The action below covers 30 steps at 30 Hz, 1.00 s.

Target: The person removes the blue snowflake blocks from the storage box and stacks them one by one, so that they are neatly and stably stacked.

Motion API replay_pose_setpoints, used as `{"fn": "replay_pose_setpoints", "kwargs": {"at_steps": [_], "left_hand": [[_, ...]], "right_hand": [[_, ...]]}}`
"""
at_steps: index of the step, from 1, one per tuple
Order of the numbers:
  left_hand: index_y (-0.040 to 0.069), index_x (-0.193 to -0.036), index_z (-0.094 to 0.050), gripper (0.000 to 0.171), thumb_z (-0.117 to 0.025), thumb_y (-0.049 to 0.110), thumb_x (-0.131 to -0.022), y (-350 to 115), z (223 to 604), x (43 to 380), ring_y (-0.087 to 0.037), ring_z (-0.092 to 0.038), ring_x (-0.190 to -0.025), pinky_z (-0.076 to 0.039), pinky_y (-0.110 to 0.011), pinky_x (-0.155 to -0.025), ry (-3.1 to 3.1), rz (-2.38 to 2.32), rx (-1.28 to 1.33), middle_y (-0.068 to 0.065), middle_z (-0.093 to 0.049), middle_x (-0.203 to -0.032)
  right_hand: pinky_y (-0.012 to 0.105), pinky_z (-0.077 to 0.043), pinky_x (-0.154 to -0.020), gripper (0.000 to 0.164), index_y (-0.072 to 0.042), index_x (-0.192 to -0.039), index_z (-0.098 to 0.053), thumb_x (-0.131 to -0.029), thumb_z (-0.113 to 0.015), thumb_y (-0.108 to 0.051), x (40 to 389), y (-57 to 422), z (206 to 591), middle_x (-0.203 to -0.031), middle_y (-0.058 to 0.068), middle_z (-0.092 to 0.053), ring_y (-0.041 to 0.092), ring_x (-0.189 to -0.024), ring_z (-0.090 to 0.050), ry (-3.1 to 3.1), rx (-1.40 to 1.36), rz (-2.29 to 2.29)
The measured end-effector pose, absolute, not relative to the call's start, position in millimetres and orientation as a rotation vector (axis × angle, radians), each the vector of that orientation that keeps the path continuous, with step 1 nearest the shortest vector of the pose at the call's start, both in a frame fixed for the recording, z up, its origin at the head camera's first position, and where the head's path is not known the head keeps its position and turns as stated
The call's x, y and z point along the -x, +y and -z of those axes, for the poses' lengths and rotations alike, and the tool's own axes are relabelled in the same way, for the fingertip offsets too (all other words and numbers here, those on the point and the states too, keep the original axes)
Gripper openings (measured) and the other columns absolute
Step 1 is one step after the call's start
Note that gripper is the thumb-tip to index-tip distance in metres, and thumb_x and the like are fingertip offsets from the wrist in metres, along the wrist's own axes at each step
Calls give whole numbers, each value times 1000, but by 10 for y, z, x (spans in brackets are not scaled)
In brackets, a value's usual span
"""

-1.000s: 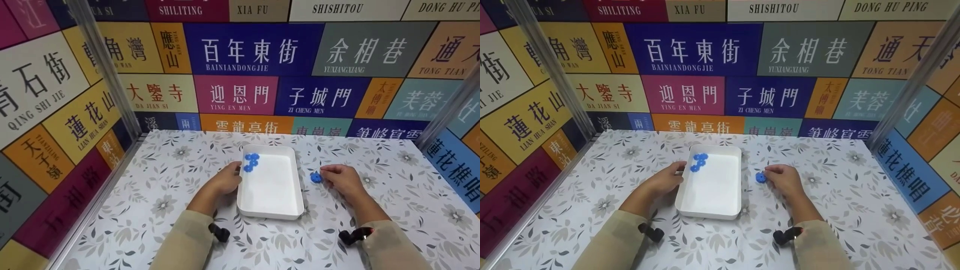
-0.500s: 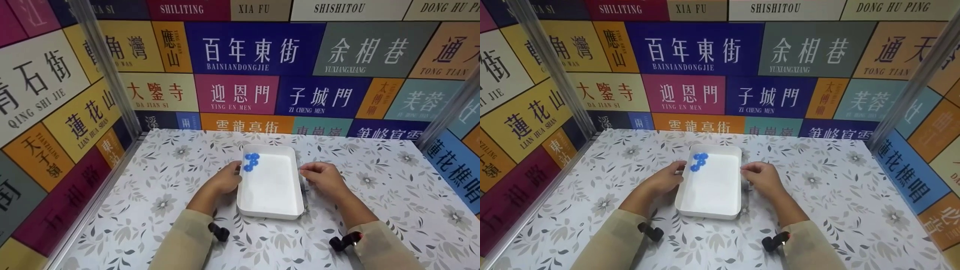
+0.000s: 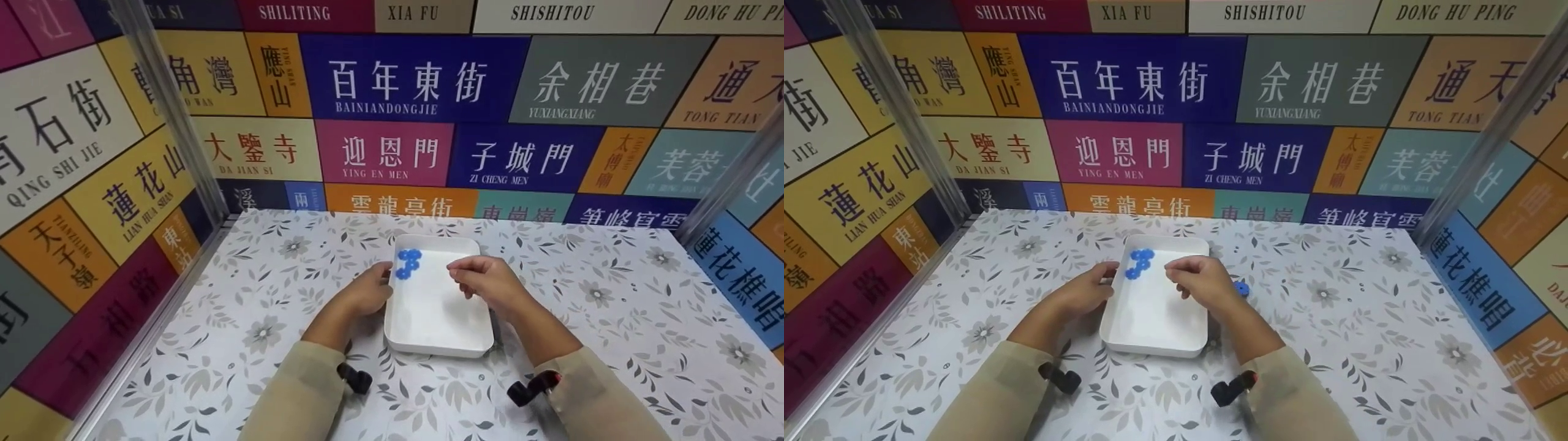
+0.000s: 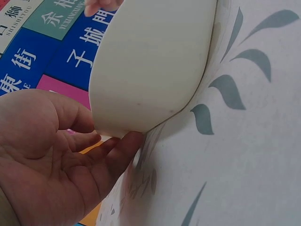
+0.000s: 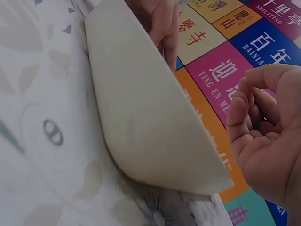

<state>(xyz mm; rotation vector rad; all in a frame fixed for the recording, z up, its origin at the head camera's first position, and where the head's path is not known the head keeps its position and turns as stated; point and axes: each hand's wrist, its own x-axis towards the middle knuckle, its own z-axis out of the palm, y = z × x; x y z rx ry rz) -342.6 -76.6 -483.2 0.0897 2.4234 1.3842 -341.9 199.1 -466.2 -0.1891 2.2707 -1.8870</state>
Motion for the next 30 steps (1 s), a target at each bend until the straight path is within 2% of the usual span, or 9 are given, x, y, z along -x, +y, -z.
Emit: {"fn": "replay_pose_setpoints", "kwargs": {"at_steps": [9, 24, 30], "left_hand": [[13, -168, -33, 66, -50, 18, -105, -763, 4833, 3414, -33, -38, -161, -23, -53, -136, 2448, -1376, -95, -12, -43, -171], [11, -168, -33, 66, -50, 16, -104, -746, 4816, 3435, -33, -41, -160, -26, -52, -136, 2472, -1330, -119, -14, -45, -169], [8, -167, -34, 66, -50, 14, -104, -757, 4840, 3435, -34, -42, -159, -27, -52, -135, 2473, -1355, -133, -16, -46, -168]], "right_hand": [[24, -57, -68, 19, -7, -115, -79, -102, -73, -19, 3803, 1686, 4579, -94, 2, -72, 15, -76, -61, 2136, 124, 1932], [23, -59, -76, 27, -8, -127, -77, -106, -68, -21, 4292, 1409, 4624, -103, 4, -71, 17, -88, -62, 2053, 72, 1882], [24, -59, -76, 37, 0, -136, -70, -103, -70, -18, 4425, 1374, 4744, -105, 6, -74, 17, -88, -63, 2058, 78, 1898]]}}
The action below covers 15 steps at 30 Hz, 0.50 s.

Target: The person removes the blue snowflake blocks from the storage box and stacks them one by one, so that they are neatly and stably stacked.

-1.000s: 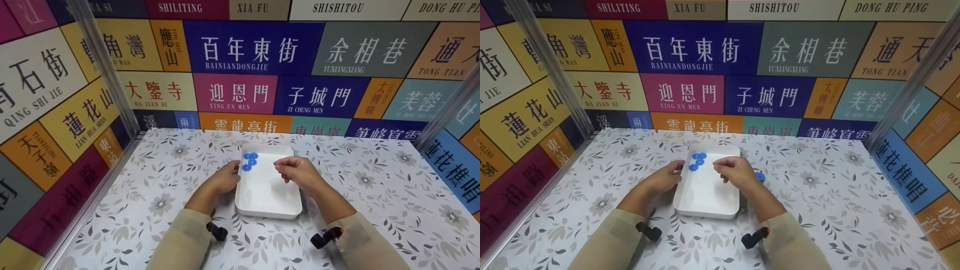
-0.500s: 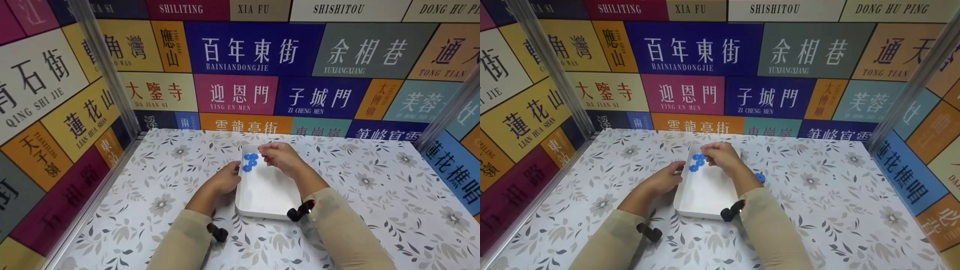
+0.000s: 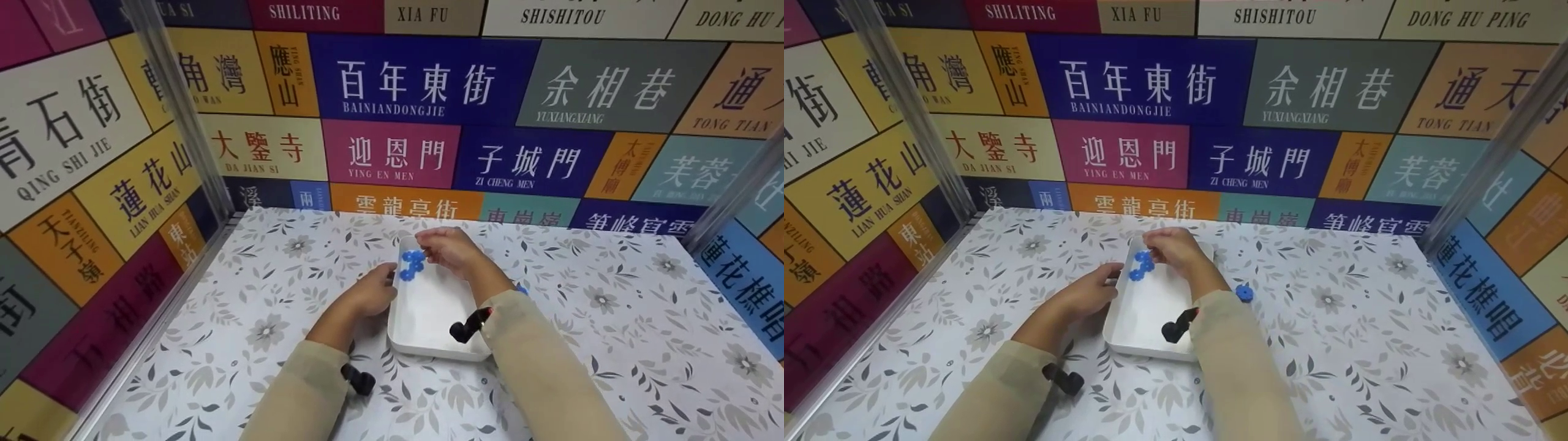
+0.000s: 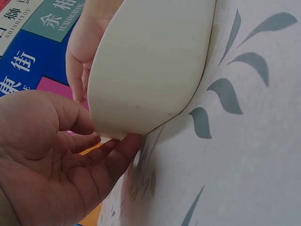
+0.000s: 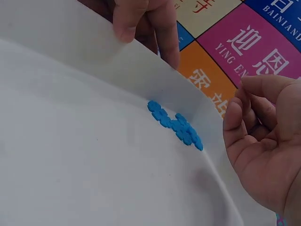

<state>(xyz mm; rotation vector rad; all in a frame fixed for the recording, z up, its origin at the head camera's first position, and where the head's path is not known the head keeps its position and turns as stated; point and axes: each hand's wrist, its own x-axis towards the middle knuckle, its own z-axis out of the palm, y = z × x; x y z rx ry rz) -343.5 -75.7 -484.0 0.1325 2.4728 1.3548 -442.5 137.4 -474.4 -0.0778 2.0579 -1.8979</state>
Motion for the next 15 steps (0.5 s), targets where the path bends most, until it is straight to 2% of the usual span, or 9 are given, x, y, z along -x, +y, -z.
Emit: {"fn": "replay_pose_setpoints", "kwargs": {"at_steps": [3, 7, 15], "left_hand": [[6, -166, -34, 66, -51, 12, -103, -757, 4843, 3428, -35, -43, -158, -27, -51, -135, 2464, -1381, -151, -18, -46, -168], [6, -166, -34, 66, -51, 12, -103, -762, 4833, 3419, -36, -44, -158, -28, -51, -135, 2465, -1387, -152, -18, -46, -167], [8, -167, -35, 66, -51, 14, -103, -776, 4811, 3417, -35, -43, -158, -28, -51, -135, 2458, -1363, -142, -17, -45, -168]], "right_hand": [[25, -59, -77, 42, 4, -138, -67, -101, -73, -14, 4449, 1369, 4834, -115, 12, -76, 16, -87, -66, 2082, 91, 1884], [26, -59, -80, 40, 2, -135, -71, -98, -75, -12, 4464, 1367, 4944, -124, 19, -76, 15, -88, -68, 2141, 137, 1821], [24, -53, -72, 31, -6, -123, -78, -94, -80, -14, 4464, 1384, 5063, -96, -1, -77, 15, -81, -61, 2286, 164, 1606]]}}
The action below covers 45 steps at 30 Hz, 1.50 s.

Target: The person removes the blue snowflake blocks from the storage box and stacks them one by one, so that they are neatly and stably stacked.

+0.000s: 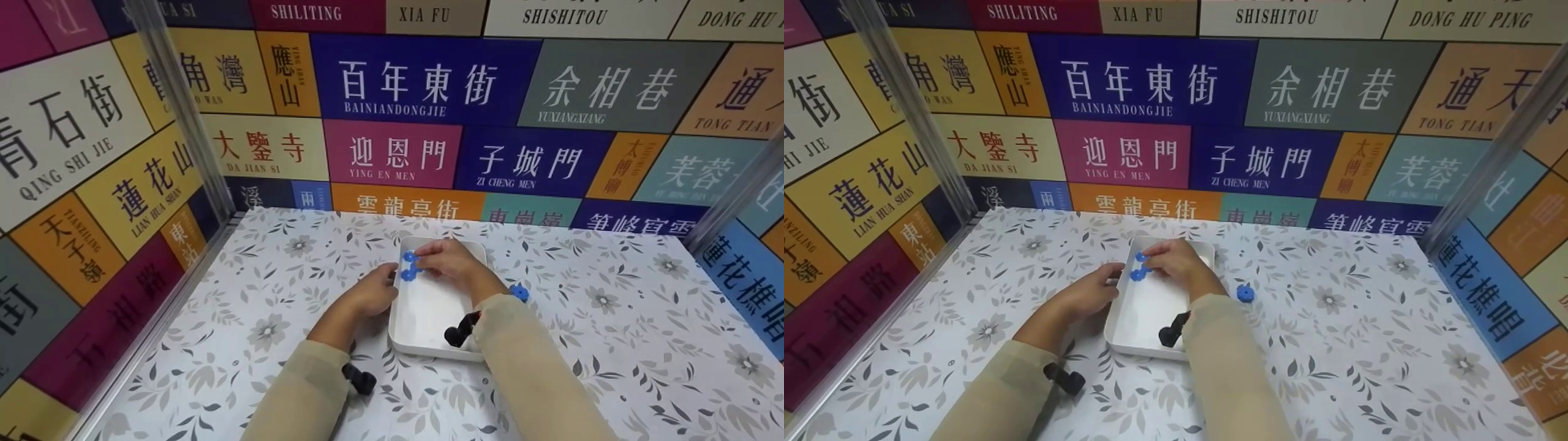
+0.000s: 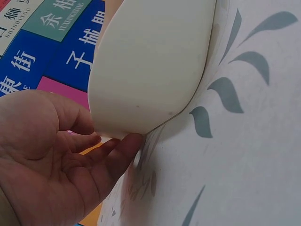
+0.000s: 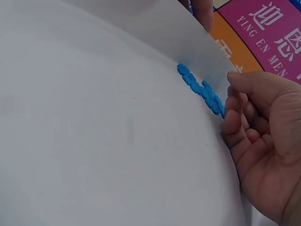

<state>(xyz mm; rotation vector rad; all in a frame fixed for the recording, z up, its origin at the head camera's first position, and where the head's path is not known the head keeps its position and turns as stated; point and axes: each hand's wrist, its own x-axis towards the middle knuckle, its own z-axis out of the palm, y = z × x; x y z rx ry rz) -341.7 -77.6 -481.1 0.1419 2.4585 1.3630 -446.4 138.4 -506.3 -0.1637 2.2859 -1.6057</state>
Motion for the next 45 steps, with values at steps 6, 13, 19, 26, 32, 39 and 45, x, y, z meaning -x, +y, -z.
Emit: {"fn": "replay_pose_setpoints", "kwargs": {"at_steps": [6, 13, 19, 26, 32, 39, 45], "left_hand": [[5, -166, -35, 66, -52, 12, -102, -783, 4848, 3437, -36, -45, -156, -30, -50, -134, 2483, -1359, -192, -19, -47, -167], [8, -166, -35, 66, -51, 14, -102, -781, 4842, 3449, -35, -43, -158, -28, -51, -135, 2487, -1330, -175, -17, -46, -168], [3, -165, -35, 66, -50, 11, -102, -791, 4855, 3437, -36, -45, -156, -31, -49, -134, 2498, -1368, -235, -20, -47, -166], [3, -165, -35, 66, -50, 11, -101, -789, 4859, 3439, -37, -46, -156, -31, -50, -134, 2506, -1354, -241, -21, -47, -166], [3, -165, -35, 66, -50, 12, -102, -795, 4860, 3438, -37, -46, -156, -31, -49, -134, 2510, -1356, -247, -20, -48, -165], [5, -166, -35, 66, -51, 13, -101, -793, 4854, 3436, -35, -45, -156, -29, -50, -135, 2484, -1371, -193, -18, -49, -165], [6, -166, -35, 66, -51, 12, -102, -776, 4840, 3435, -35, -45, -156, -29, -50, -135, 2483, -1370, -175, -17, -49, -165]], "right_hand": [[22, -51, -67, 30, -10, -118, -81, -88, -85, -12, 4424, 1354, 5077, -88, -3, -71, 13, -77, -59, 2405, 301, 1397], [21, -52, -73, 32, -19, -117, -83, -85, -90, -19, 4392, 1327, 5053, -97, -2, -74, 13, -87, -61, 2521, 389, 1213], [23, -50, -79, 32, -21, -118, -84, -86, -89, -23, 4387, 1313, 5060, -105, -2, -79, 14, -92, -60, 2571, 452, 1120], [27, -51, -82, 29, -21, -115, -84, -86, -89, -25, 4379, 1293, 5045, -96, -2, -75, 16, -94, -61, 2600, 446, 1073], [24, -52, -74, 25, -17, -105, -83, -82, -92, -18, 4370, 1297, 5059, -88, -1, -70, 14, -84, -61, 2612, 440, 1170], [25, -55, -67, 14, -17, -98, -82, -86, -88, -23, 4381, 1330, 5039, -93, 0, -76, 15, -80, -63, 2585, 366, 1263], [27, -62, -75, 25, -8, -112, -82, -93, -83, -23, 4429, 1424, 4945, -99, 1, -81, 14, -83, -71, 2497, 329, 1535]]}}
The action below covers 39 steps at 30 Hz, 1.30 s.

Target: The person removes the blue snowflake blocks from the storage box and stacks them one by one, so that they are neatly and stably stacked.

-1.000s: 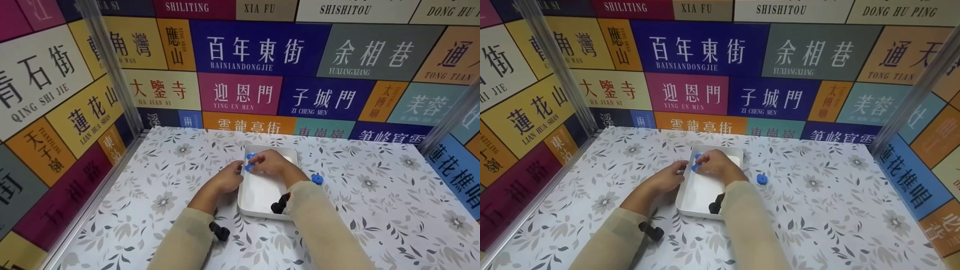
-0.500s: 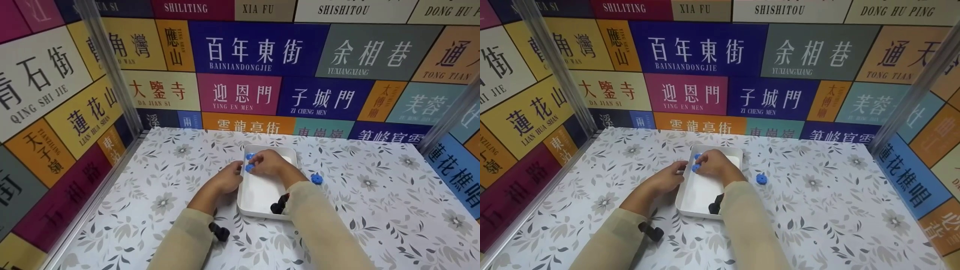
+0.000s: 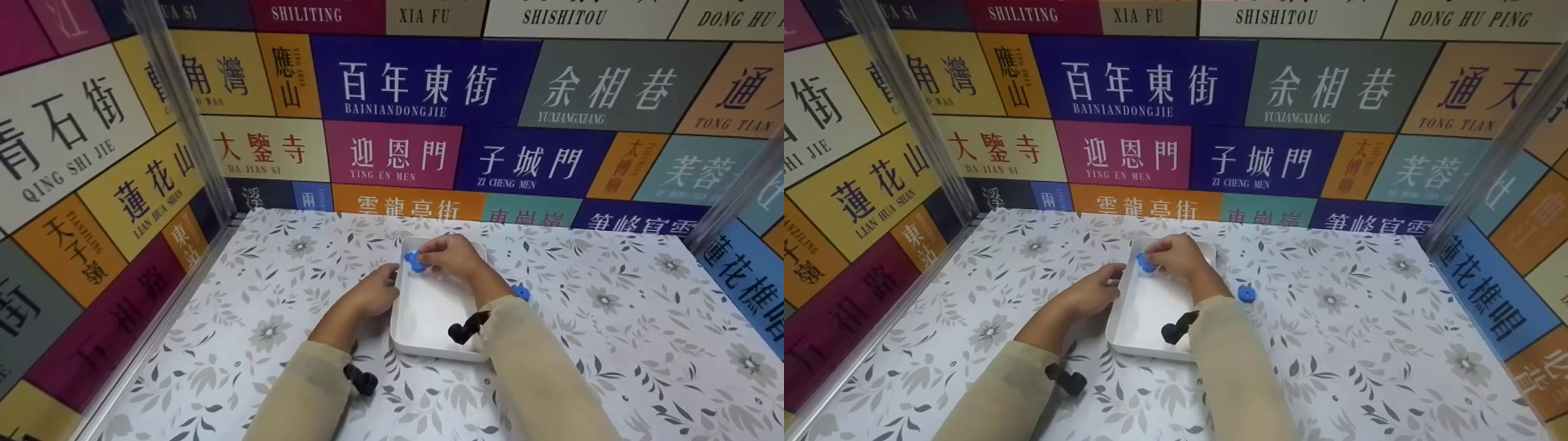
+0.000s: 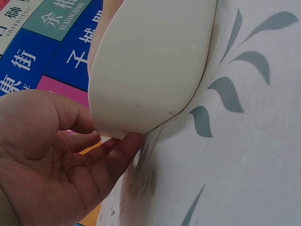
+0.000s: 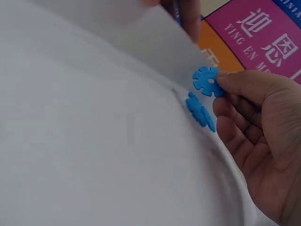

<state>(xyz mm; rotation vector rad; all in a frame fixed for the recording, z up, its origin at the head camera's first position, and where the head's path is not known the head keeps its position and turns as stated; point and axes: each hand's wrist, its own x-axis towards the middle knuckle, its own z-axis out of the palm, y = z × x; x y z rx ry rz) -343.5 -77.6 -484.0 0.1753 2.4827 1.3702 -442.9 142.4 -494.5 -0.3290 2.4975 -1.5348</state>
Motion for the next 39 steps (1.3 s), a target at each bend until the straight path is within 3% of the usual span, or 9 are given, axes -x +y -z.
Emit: {"fn": "replay_pose_setpoints", "kwargs": {"at_steps": [4, 9, 17, 26, 35, 39], "left_hand": [[7, -166, -35, 65, -51, 13, -104, -761, 4833, 3428, -35, -44, -157, -28, -52, -135, 2456, -1381, -147, -17, -48, -166], [12, -168, -34, 65, -51, 17, -105, -760, 4831, 3429, -33, -41, -160, -25, -54, -136, 2421, -1385, -96, -13, -46, -168], [11, -167, -34, 65, -51, 17, -105, -781, 4854, 3440, -34, -39, -160, -24, -53, -136, 2418, -1404, -89, -14, -45, -168], [11, -167, -35, 64, -50, 17, -105, -778, 4853, 3450, -34, -42, -158, -26, -52, -135, 2409, -1415, -75, -15, -48, -165], [15, -167, -35, 63, -48, 19, -105, -749, 4885, 3435, -31, -51, -148, -47, -49, -122, 2346, -1504, -30, -14, -49, -164], [18, -167, -35, 64, -48, 20, -104, -740, 4876, 3431, -30, -51, -148, -46, -49, -122, 2335, -1502, 4, -12, -48, -165]], "right_hand": [[28, -66, -84, 33, 0, -126, -76, -97, -79, -17, 4426, 1494, 4770, -107, 4, -81, 14, -89, -75, 2293, 248, 1853], [25, -66, -86, 37, 1, -132, -73, -98, -78, -14, 4321, 1604, 4517, -104, 2, -79, 13, -89, -73, 2098, 60, 2142], [23, -65, -80, 36, 1, -130, -73, -98, -78, -16, 4043, 1903, 4499, -97, -3, -78, 12, -84, -71, 2144, -31, 2181], [23, -65, -88, 35, -1, -133, -72, -102, -74, -17, 3822, 2215, 4570, -106, -4, -78, 10, -92, -73, 2227, -52, 2127], [22, -65, -84, 35, -2, -133, -71, -101, -74, -17, 3727, 2591, 4610, -101, -6, -77, 8, -85, -75, 2175, -143, 2145], [23, -65, -85, 36, -3, -134, -71, -102, -74, -19, 3702, 2814, 4678, -100, -6, -77, 8, -87, -75, 2179, -145, 2108]]}}
